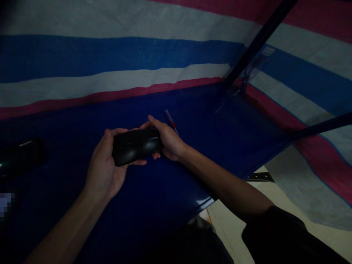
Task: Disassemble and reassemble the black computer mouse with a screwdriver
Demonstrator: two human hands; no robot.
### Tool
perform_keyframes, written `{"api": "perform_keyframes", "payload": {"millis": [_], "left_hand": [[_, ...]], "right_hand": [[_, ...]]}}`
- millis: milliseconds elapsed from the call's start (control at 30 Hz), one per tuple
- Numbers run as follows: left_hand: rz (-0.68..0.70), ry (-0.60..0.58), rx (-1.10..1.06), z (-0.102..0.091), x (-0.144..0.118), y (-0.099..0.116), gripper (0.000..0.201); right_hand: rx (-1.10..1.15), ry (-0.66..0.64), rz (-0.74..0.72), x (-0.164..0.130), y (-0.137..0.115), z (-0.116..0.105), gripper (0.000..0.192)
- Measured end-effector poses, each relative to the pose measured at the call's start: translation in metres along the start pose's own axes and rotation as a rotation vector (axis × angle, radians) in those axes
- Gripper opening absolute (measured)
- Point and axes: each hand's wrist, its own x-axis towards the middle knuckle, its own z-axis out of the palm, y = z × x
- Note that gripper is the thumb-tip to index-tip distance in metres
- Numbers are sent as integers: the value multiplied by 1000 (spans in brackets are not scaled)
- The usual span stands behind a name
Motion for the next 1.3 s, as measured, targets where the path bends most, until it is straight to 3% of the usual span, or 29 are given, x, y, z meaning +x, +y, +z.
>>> {"api": "perform_keyframes", "payload": {"millis": [333,633,767,933,1033,1133,1200,1300], "left_hand": [[-94,65,-44,-1,5,0,24],[67,73,55,-4,9,-1,29],[34,53,18,-3,8,-5,27],[16,-28,-13,-3,7,-7,21],[131,-13,122,-5,8,-9,23],[385,11,467,-7,9,-13,26],[541,-42,721,-8,8,-15,37],[652,-156,953,-9,6,-18,59]], "right_hand": [[-212,44,-160,-4,-4,4,27],[-214,-6,-159,0,-5,1,31],[-250,69,-231,3,3,1,36],[-289,146,-327,3,5,3,28],[-266,135,-326,2,0,1,23],[-258,146,-305,2,-5,-4,18],[-256,151,-301,2,-7,-7,15],[-259,115,-298,0,-8,-5,18]]}}
